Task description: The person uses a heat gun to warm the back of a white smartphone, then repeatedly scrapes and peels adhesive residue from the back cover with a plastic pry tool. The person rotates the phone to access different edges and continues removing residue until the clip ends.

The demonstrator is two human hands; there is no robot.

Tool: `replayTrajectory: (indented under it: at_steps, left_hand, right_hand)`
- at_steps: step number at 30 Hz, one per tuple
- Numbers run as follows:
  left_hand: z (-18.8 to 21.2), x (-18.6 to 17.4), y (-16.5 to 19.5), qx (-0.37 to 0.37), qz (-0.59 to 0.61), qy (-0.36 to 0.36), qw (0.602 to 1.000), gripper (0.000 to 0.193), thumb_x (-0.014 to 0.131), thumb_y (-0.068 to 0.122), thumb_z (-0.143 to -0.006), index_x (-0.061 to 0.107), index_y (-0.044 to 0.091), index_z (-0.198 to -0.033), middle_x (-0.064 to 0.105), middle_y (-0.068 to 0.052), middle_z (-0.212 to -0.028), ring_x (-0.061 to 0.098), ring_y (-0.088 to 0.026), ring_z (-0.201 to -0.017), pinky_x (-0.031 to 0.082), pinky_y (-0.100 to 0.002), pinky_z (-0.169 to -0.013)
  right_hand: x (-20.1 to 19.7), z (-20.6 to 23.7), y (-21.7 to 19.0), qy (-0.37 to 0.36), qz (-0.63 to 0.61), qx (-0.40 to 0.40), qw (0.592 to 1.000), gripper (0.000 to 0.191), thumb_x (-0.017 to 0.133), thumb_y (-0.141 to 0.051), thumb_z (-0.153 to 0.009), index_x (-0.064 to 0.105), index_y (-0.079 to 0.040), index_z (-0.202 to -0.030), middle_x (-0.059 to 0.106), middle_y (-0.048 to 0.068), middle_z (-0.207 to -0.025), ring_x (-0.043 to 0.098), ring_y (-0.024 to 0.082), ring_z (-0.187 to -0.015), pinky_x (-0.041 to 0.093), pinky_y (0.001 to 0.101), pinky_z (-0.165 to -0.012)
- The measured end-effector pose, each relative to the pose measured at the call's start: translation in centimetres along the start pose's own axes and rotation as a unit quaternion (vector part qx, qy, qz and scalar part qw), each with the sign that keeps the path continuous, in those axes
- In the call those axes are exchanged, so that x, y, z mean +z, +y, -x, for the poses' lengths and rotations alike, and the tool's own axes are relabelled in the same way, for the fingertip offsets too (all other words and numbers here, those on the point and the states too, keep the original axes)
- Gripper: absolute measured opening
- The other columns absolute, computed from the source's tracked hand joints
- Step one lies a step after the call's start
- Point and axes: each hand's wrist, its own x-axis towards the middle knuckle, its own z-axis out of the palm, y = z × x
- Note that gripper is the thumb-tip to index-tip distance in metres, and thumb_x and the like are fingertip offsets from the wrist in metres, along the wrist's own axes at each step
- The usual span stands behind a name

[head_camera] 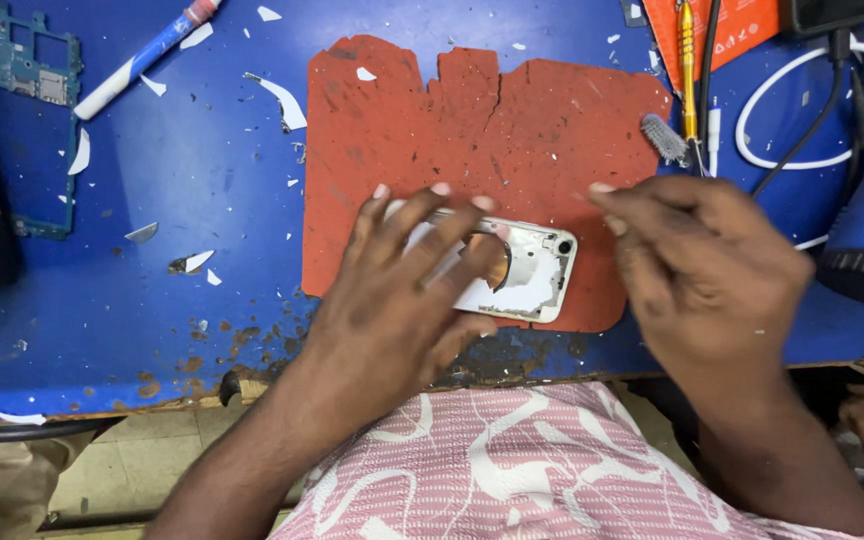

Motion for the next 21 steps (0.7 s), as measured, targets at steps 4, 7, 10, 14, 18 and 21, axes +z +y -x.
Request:
replayTrajectory:
  at_steps: [4,7,10,14,18,21]
  left_hand:
    - [-0.6,-0.2,0.3,0.071,-0.108,-0.035,0.991,0.071,0.070,0.051,-0.092,0.055,0.013,-0.150,0.035,-0.008,-0.166,0.026,-0.033,-0.154,0.018,-0.063,-0.125]
    - [-1.3,-0.9,-0.6,0.024,-0.171,-0.014,0.985,0.074,0.064,0.060,-0.102,0.054,0.007,-0.152,0.028,-0.011,-0.169,0.018,-0.037,-0.156,0.013,-0.064,-0.126]
    - [-1.1,-1.5,-0.7,-0.029,-0.178,0.001,0.984,0.079,0.063,0.060,-0.101,0.052,0.003,-0.156,0.025,-0.014,-0.170,0.015,-0.041,-0.156,0.010,-0.065,-0.126]
    - [-1.4,-1.7,-0.1,0.057,-0.147,-0.004,0.987,0.073,0.065,0.059,-0.100,0.055,0.009,-0.152,0.022,-0.012,-0.171,0.014,-0.037,-0.158,0.009,-0.064,-0.126]
    - [-1.2,-3.6,-0.9,-0.073,-0.235,0.045,0.968,0.075,0.072,0.054,-0.095,0.056,0.002,-0.147,0.029,-0.019,-0.168,0.020,-0.042,-0.155,0.011,-0.065,-0.124]
    - [0.1,-4.6,-1.2,-0.074,-0.099,0.076,0.989,0.074,0.072,0.049,-0.100,0.050,0.001,-0.151,0.038,-0.019,-0.164,0.032,-0.038,-0.158,0.019,-0.062,-0.131]
  right_hand:
    - [-0.5,0.1,0.5,0.035,0.036,-0.007,0.999,0.021,0.076,0.013,-0.094,0.075,0.002,-0.112,0.068,0.015,-0.099,0.067,0.017,-0.078,0.051,0.0262,-0.067]
    - [-0.3,0.8,0.6,0.035,0.028,0.019,0.999,0.023,0.076,0.014,-0.092,0.076,0.001,-0.111,0.068,0.015,-0.097,0.066,0.017,-0.077,0.051,0.0274,-0.067]
    - [-0.2,1.4,0.9,0.048,0.012,0.017,0.999,0.024,0.074,0.014,-0.093,0.075,0.001,-0.113,0.068,0.013,-0.100,0.068,0.017,-0.083,0.052,0.0270,-0.072]
    - [-0.1,2.0,1.3,0.034,0.004,0.019,0.999,0.025,0.074,0.014,-0.089,0.075,0.002,-0.111,0.069,0.013,-0.098,0.068,0.017,-0.083,0.053,0.0274,-0.071]
    - [0.0,2.3,1.4,0.035,0.016,0.018,0.999,0.025,0.076,0.014,-0.089,0.076,0.002,-0.110,0.069,0.014,-0.097,0.067,0.018,-0.081,0.052,0.0277,-0.069]
    - [-0.3,2.7,1.2,0.036,0.013,0.025,0.999,0.026,0.075,0.015,-0.090,0.075,0.002,-0.113,0.069,0.015,-0.100,0.067,0.018,-0.084,0.052,0.0275,-0.072]
